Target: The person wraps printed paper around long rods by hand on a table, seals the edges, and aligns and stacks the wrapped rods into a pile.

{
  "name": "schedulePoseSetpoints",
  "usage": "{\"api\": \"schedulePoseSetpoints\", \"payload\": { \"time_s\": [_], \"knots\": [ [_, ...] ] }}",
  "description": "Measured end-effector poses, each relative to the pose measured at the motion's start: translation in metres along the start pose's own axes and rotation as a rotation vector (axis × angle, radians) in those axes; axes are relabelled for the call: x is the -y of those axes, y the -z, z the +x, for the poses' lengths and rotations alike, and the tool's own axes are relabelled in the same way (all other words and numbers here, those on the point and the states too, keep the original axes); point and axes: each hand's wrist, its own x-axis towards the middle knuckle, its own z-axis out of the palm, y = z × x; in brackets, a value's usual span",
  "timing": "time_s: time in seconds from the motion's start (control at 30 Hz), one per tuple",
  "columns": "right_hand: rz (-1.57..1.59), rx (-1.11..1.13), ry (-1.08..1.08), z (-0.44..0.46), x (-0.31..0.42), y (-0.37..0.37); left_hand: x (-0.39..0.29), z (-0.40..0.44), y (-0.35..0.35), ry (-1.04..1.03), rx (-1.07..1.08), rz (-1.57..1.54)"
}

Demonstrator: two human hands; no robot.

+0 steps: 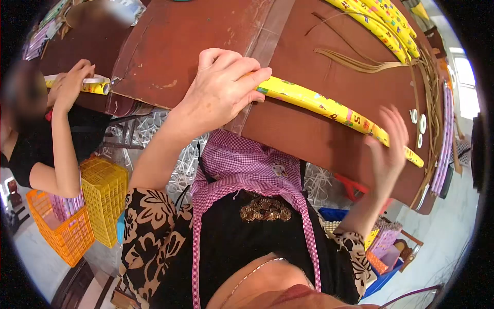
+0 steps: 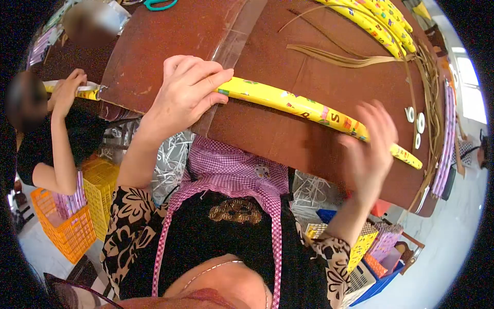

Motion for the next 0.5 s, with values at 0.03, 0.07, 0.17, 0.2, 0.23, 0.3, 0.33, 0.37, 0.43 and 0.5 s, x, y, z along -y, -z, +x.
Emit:
{"api": "schedulePoseSetpoints", "payload": {
  "time_s": [0.03,0.07,0.17,0.2,0.23,0.3,0.33,0.37,0.43,0.5],
  "knots": [
    [0.001,0.034,0.104,0.014,0.019,-0.013,0.000,0.000,0.000,-0.004,-0.005,-0.011],
    [0.036,0.016,0.224,0.024,0.028,-0.032,0.000,-0.001,-0.001,-0.007,-0.014,0.001],
    [0.060,0.063,0.321,0.055,0.066,-0.060,0.000,-0.002,-0.001,-0.008,-0.028,0.011],
    [0.063,0.073,0.345,0.061,0.071,-0.065,0.000,-0.002,-0.001,-0.003,-0.028,0.012],
    [0.056,0.078,0.349,0.064,0.073,-0.069,0.000,-0.002,-0.002,0.000,-0.035,0.007],
    [0.072,0.111,0.379,0.064,0.073,-0.078,0.001,-0.002,-0.002,0.002,-0.042,0.008],
    [0.069,0.118,0.382,0.063,0.072,-0.081,0.001,-0.002,-0.002,0.009,-0.046,0.004],
    [0.075,0.086,0.404,0.062,0.071,-0.084,0.001,-0.002,-0.001,0.006,-0.043,-0.008],
    [0.081,0.057,0.426,0.060,0.069,-0.088,0.002,-0.002,-0.003,0.006,-0.039,-0.021],
    [0.119,0.058,0.433,0.060,0.070,-0.092,0.004,-0.002,-0.004,-0.001,-0.046,-0.014]
  ]
}}
